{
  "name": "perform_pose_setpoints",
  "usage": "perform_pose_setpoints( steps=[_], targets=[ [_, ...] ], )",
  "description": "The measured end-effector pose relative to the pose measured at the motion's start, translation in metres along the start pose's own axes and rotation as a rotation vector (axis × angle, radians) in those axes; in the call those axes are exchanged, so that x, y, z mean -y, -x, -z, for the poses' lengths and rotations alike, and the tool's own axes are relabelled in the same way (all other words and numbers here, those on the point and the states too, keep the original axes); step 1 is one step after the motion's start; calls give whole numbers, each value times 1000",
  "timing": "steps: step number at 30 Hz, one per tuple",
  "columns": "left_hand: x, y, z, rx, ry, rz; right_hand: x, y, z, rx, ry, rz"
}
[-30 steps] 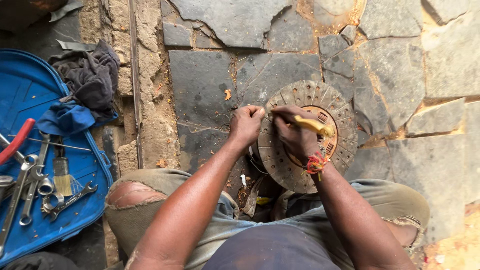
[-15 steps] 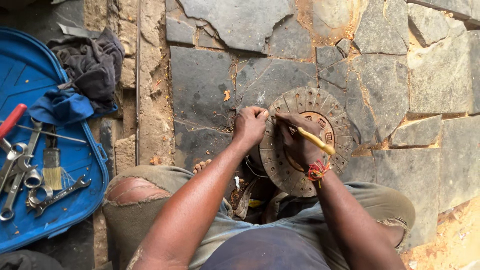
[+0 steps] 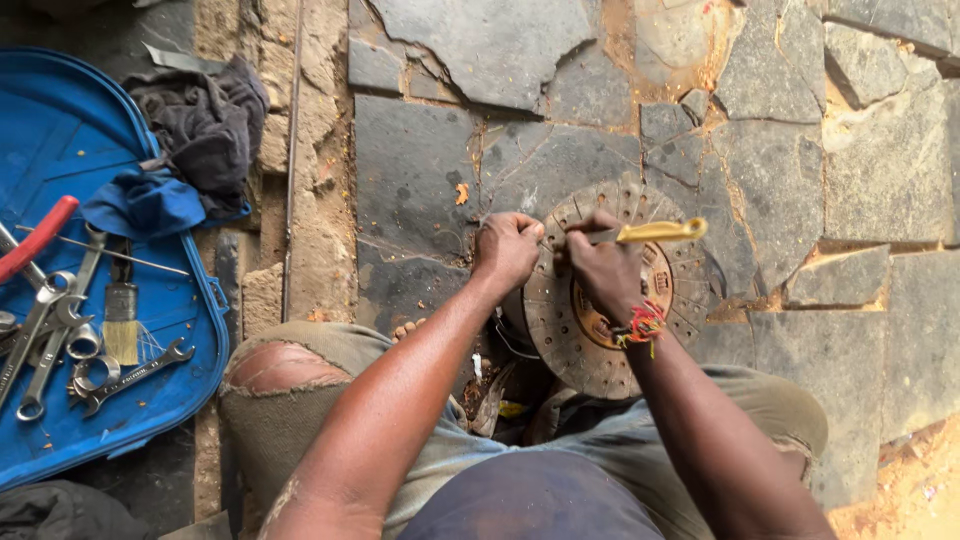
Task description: The person sits on a stone-paved floor and uses a yellow-handled brush to scrub the surface of a circular metal part, likely a clutch plate. They systematically clean the grooves and flat surfaces of the part, rotating it occasionally to access different areas.
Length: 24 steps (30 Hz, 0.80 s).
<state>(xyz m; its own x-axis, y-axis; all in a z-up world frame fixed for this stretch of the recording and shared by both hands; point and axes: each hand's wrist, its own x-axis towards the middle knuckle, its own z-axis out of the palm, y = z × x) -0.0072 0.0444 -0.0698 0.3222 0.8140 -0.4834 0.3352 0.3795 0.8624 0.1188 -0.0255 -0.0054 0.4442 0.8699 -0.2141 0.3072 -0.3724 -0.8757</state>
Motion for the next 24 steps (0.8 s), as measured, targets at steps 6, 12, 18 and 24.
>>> perform_pose_setpoints(
  steps=[6,12,18,24],
  targets=[
    [-3,1,4,27,13,7,-9,27,-3,-81,-536,-166],
    [4,-4,2,17,12,-58,-4,34,10,-26,-72,147],
    [-4,0,3,60,23,31,14,25,21,144,-42,42],
    [-8,2,6,91,-12,44,46,17,32,258,563,356]
  ],
)
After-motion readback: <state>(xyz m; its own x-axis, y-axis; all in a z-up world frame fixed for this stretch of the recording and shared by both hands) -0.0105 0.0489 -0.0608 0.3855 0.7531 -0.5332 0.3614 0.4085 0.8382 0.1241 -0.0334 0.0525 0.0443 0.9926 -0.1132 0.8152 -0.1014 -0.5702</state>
